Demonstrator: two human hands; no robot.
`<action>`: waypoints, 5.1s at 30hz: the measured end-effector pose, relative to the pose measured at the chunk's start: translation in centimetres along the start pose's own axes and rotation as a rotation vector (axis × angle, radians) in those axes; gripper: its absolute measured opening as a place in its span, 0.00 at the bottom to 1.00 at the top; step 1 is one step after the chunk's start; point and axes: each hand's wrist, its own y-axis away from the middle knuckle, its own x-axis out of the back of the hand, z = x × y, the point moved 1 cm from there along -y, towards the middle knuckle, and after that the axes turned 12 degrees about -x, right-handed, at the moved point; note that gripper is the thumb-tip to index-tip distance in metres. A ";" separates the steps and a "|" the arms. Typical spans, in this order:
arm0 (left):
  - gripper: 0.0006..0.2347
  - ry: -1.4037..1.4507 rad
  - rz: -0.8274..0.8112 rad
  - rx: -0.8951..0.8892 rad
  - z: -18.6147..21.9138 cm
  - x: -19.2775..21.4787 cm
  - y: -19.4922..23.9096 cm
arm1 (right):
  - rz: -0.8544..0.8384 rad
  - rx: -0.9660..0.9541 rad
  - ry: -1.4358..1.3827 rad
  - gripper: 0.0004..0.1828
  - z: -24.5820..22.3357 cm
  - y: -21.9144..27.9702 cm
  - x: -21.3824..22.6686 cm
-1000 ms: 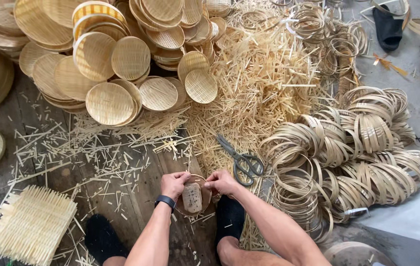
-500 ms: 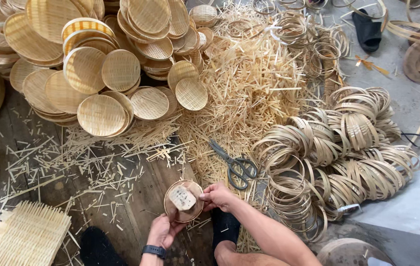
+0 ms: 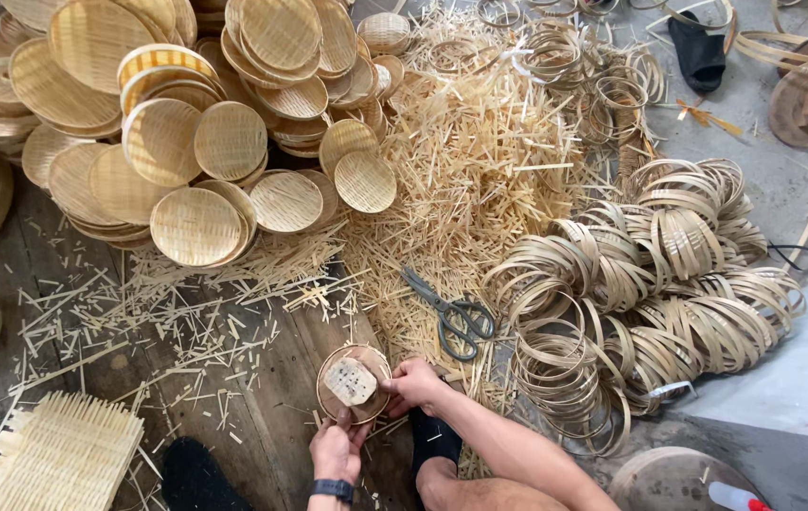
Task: The person assembles small woven bamboo bowls by placing a circular bamboo base onto a square woven mat, trimming excess strands with shears, and fitting a circular rim around the edge. The process is repeated for multiple units.
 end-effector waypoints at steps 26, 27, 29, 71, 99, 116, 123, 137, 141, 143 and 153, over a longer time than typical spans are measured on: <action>0.16 -1.002 -0.626 -0.823 15.5 -12.4 8.3 | 0.150 0.585 0.364 0.22 -2.5 4.5 -1.7; 0.16 -1.076 -0.661 -0.811 15.7 -12.8 8.2 | 0.168 0.571 0.336 0.22 -2.3 4.5 -1.6; 0.16 -1.224 -0.732 -0.783 15.9 -13.5 7.8 | 0.095 0.473 0.110 0.21 -1.9 4.8 -1.9; 0.34 -1.599 0.297 -1.061 25.3 10.2 -3.5 | 0.065 0.374 0.163 0.18 -0.4 4.6 -3.8; 0.04 -1.173 -0.232 -1.944 28.8 2.3 8.2 | -0.034 0.488 -0.198 0.26 -0.9 1.4 -2.0; 0.17 -0.444 -0.281 -0.307 12.4 2.2 -3.3 | -0.018 0.415 0.127 0.17 -5.4 5.5 -3.7; 0.18 -0.421 -0.354 -0.248 12.2 2.9 -2.9 | 0.297 0.352 0.324 0.17 -3.7 4.8 -2.0; 0.16 -0.273 -0.070 -0.372 18.3 4.9 0.2 | 1.480 0.518 0.782 0.20 0.4 12.5 29.5; 0.10 -0.509 -0.031 -0.835 18.4 1.0 2.7 | 1.277 0.423 0.433 0.12 -0.7 15.5 28.7; 0.07 -0.721 -0.081 -1.145 18.4 -2.8 6.2 | 1.211 0.492 0.374 0.13 -2.4 19.0 26.8; 0.10 -0.672 -0.967 -1.336 12.4 -18.0 24.4 | 0.987 0.557 -0.008 0.10 -8.6 33.7 19.1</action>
